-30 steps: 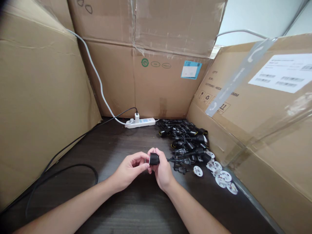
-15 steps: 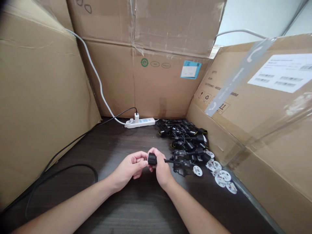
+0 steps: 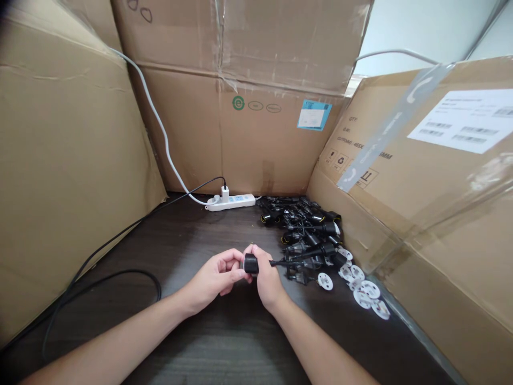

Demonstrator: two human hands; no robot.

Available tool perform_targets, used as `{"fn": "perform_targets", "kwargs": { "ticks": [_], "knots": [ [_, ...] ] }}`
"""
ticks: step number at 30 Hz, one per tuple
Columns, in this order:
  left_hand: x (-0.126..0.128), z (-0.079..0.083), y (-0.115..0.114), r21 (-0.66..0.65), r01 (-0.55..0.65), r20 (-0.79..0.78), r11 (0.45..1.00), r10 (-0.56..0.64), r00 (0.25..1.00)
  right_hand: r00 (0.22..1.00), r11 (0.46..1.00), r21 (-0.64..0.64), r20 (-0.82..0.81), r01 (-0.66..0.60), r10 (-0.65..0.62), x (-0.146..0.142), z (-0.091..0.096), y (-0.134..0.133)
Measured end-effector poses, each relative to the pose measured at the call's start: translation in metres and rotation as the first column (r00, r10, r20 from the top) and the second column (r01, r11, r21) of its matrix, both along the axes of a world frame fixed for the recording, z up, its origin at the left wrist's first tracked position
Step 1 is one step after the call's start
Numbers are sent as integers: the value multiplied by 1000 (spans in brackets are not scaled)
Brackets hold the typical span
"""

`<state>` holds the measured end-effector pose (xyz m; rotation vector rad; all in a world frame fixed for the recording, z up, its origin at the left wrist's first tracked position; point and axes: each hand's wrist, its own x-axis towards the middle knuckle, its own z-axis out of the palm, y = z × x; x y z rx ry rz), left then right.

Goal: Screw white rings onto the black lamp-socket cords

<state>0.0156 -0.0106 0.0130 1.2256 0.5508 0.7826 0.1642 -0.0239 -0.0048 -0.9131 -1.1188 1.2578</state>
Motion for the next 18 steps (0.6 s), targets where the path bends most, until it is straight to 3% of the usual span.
{"fn": "perform_targets", "kwargs": {
  "ticks": [10, 18],
  "knots": [
    [1, -4, 1, 11, -7, 31, 1000, 7, 1000, 991, 998, 27, 119, 54, -56, 1, 3, 0],
    [2, 0, -3, 123, -52, -9, 991, 54, 998, 973, 994, 71, 210, 83, -97, 1, 14, -3]
  ]
}}
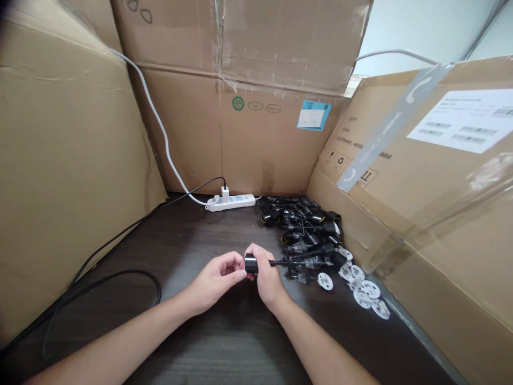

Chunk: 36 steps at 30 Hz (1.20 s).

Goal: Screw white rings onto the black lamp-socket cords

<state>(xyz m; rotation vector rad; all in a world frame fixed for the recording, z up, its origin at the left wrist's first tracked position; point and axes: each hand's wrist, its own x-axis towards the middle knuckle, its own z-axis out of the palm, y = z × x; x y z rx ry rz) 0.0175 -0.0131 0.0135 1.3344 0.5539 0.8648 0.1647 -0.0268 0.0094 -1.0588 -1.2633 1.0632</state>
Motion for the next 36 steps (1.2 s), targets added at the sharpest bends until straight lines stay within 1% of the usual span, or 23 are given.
{"fn": "perform_targets", "kwargs": {
  "ticks": [10, 22, 25, 30, 33, 34, 36],
  "knots": [
    [0, -1, -2, 50, -14, -16, 999, 15, 1000, 998, 1000, 31, 63, -2, 0, 2, -2, 0],
    [0, -3, -1, 42, 7, -8, 999, -7, 1000, 997, 1000, 26, 76, -7, 5, 2, -2, 0],
    [0, -2, -2, 37, -1, 0, 999, 1, 1000, 999, 1000, 19, 53, 1, -2, 1, -2, 0],
    [1, -1, -3, 71, -71, -33, 995, 73, 997, 997, 1000, -25, -81, -1, -1, 1, -10, 3],
    [1, -1, -3, 101, -64, -38, 993, 68, 997, 994, 1000, -25, -106, -2, -1, 0, -13, 3],
    [1, -1, -2, 91, -58, -27, 994, 61, 998, 995, 1000, -21, -101, 0, -3, 0, -13, 3],
    [1, -2, -1, 25, -40, -7, 999, 40, 999, 997, 1000, -14, -81, 10, -11, 0, -10, 2]
  ]
}}
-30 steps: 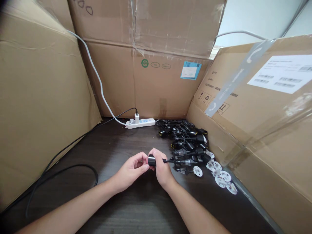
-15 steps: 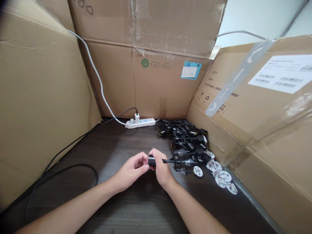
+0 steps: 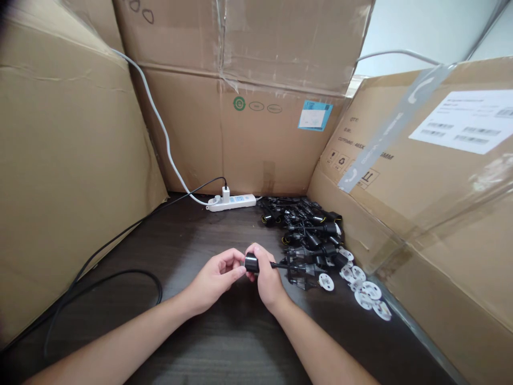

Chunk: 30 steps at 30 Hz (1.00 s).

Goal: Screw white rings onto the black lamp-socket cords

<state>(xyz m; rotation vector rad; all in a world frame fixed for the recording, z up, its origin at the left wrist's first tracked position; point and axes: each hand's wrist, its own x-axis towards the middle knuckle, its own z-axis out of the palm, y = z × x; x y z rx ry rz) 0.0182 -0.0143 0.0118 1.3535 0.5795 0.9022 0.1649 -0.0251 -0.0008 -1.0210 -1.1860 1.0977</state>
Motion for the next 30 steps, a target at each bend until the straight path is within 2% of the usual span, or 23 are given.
{"fn": "perform_targets", "kwargs": {
  "ticks": [3, 5, 12, 30],
  "knots": [
    [-1, -2, 3, -126, 51, 21, 991, -49, 999, 999, 1000, 9, 32, 2, -3, -1, 5, -2],
    [-1, -4, 4, -149, 70, 23, 986, -67, 997, 999, 1000, 16, 42, 0, -1, -1, 7, -2],
    [-1, 1, 3, -44, 2, 13, 999, -1, 1000, 997, 999, 36, 66, 34, -37, -1, 8, -2],
    [-1, 5, 2, -68, 17, 11, 998, -16, 1000, 993, 998, 32, 104, 46, -49, -1, 6, -2]
  ]
}}
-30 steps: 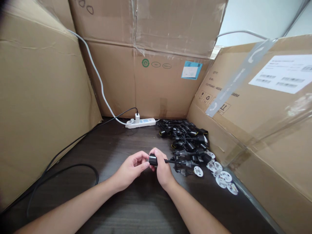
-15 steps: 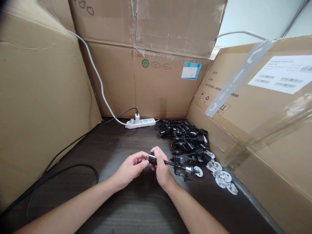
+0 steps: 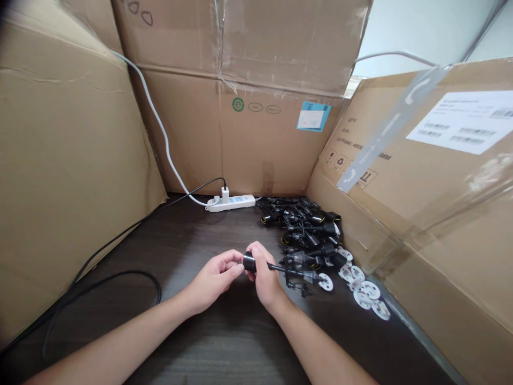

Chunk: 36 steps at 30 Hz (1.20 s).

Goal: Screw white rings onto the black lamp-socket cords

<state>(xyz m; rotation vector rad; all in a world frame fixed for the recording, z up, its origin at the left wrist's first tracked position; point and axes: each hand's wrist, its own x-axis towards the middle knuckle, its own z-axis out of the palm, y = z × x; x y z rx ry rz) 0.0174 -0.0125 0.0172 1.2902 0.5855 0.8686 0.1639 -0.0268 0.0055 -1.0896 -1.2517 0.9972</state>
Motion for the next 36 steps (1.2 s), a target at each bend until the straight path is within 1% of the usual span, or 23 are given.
{"fn": "perform_targets", "kwargs": {
  "ticks": [4, 8, 12, 14, 18, 21, 26, 36],
  "knots": [
    [0, -1, 0, -10, 18, 8, 1000, -18, 1000, 1000, 1000, -1, 14, -3, 3, 1, -3, 0],
    [0, -5, 1, -2, 14, -7, 1000, -14, 1000, 999, 1000, 5, 31, -10, 10, 1, 0, -2],
    [0, -4, 1, -11, 16, 17, 1000, -15, 1000, 999, 1000, 19, 45, -11, 10, 1, 1, -2],
    [0, -2, 0, -18, 20, 46, 1000, -19, 999, 1000, 1000, 5, 13, -1, 1, 1, -1, -1],
    [2, 1, -1, -10, 9, 40, 1000, -9, 999, 991, 999, -36, -130, -2, -3, -1, -9, 3],
    [2, 2, -1, -10, 21, 57, 1000, -20, 998, 986, 999, -37, -167, -15, 9, -1, -11, 4],
    [2, 3, -1, -26, 31, 108, 999, -28, 994, 987, 999, -26, -161, -28, 24, -1, -9, 4],
    [2, 2, -1, -36, 42, 111, 998, -38, 993, 992, 998, -45, -126, -38, 32, -1, -7, 4]
  ]
}}
